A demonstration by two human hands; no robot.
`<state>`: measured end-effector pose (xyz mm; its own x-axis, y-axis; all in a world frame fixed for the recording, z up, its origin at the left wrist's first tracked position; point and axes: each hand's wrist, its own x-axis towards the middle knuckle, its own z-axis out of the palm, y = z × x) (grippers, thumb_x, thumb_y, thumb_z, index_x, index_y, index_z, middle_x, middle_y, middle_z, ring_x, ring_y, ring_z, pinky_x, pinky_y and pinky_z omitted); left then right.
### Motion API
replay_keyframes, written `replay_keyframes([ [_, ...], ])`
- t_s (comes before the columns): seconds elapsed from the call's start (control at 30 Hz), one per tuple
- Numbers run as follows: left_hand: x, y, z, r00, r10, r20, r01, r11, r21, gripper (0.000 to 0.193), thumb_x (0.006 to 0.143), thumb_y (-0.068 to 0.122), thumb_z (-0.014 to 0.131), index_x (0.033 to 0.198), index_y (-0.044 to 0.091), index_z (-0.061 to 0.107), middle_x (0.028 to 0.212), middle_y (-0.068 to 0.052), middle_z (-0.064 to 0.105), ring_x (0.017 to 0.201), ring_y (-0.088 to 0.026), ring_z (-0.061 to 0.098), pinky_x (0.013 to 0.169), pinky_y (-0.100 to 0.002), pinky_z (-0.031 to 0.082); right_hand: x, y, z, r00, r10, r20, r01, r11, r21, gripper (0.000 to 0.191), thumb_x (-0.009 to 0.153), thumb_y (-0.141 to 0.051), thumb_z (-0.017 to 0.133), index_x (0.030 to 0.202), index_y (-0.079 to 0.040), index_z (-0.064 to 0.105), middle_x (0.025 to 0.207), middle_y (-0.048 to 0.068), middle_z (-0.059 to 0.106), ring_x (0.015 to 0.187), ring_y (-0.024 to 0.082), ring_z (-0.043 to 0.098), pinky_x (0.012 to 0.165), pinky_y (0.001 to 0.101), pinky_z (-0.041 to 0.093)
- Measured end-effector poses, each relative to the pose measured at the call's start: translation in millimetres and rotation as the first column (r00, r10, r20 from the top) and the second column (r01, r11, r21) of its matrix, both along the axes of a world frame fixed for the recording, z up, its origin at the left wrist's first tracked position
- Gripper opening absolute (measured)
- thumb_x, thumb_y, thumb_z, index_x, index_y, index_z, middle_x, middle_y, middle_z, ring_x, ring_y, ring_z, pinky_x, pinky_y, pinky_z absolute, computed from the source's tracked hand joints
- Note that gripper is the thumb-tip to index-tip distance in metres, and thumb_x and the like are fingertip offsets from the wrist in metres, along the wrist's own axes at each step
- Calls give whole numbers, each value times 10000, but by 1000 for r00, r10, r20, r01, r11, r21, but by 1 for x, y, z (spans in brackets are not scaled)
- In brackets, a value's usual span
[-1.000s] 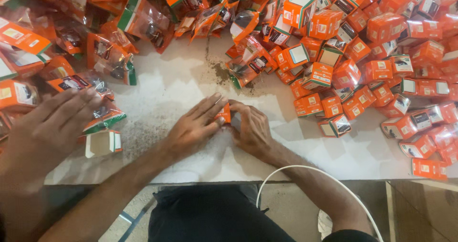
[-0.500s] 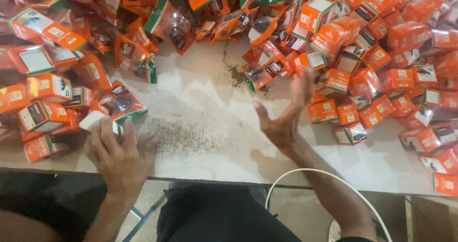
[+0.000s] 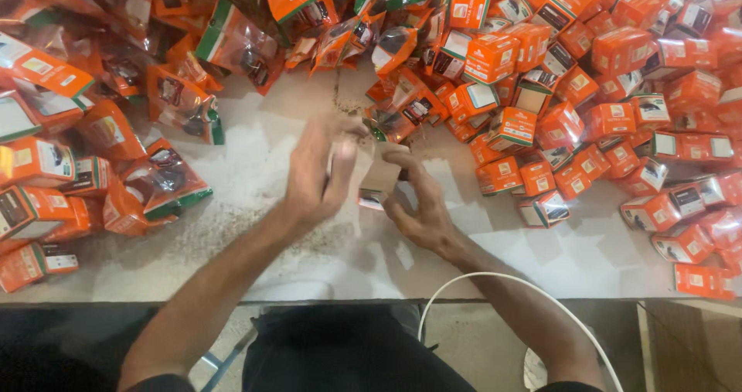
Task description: The person picks small orange product boxes from a large pile on the table, opens a box, places a wrapped item inside, closes it, and sets the finished box back onto the pile, repeating this packing cycle continuously with both hands.
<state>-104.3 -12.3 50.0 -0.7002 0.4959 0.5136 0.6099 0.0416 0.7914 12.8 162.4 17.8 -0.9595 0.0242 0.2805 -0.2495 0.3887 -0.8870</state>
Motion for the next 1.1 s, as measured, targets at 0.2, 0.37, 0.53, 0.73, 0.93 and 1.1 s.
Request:
replay_keyframes([
  [0.2,-82,93,-25,963,-223,-150,32,650,-759,649,758,353,835,1234,36,529,845,-195,686,801,-427,674,670,-551,527,-3,3,9,992,123,34,-123,853,507,481,875,-146,751,1297,-84,527,1264,218,585,1111,445,616,940,496,515],
  [0.37,-83,80,-40,928,-186,-323,-40,810,-584,518,790,133,771,1258,72,558,906,-186,688,798,-402,687,674,-525,543,-6,3,8,988,153,2,-133,851,508,450,897,-150,731,1270,-49,501,1335,249,557,1180,474,580,993,509,485],
  [0.53,-44,-9,-11,956,34,-291,-27,999,27,375,860,-52,656,1227,-58,579,1196,-222,668,1066,-402,716,882,-459,606,-7,8,-3,990,143,-3,-131,913,386,446,928,-110,714,1289,-38,462,1342,221,584,1253,450,592,1048,487,495],
  [0.73,1,-45,-12,559,-175,-811,100,985,-143,308,892,8,804,915,22,497,1277,-221,653,1247,-477,641,1016,-525,598,-16,2,-15,970,238,-50,-204,908,366,733,848,-45,741,1445,63,331,1323,253,577,1194,464,591,1006,493,498],
  [0.93,12,-52,-18,710,-207,-673,-43,941,-335,359,879,155,791,1173,16,638,1231,-224,668,1423,-396,504,1188,-703,316,-12,-10,-1,976,212,-46,-182,916,358,726,816,23,720,1444,-24,360,1325,247,602,1213,469,613,1003,492,520],
  [1.1,24,-45,-22,862,-174,-475,-39,913,-405,488,802,197,807,1241,38,665,1315,-224,621,1490,-442,389,1231,-712,181,-11,-10,-1,982,188,-31,-165,918,362,784,783,70,672,1488,-50,350,1344,240,606,1230,454,624,1028,488,528],
])
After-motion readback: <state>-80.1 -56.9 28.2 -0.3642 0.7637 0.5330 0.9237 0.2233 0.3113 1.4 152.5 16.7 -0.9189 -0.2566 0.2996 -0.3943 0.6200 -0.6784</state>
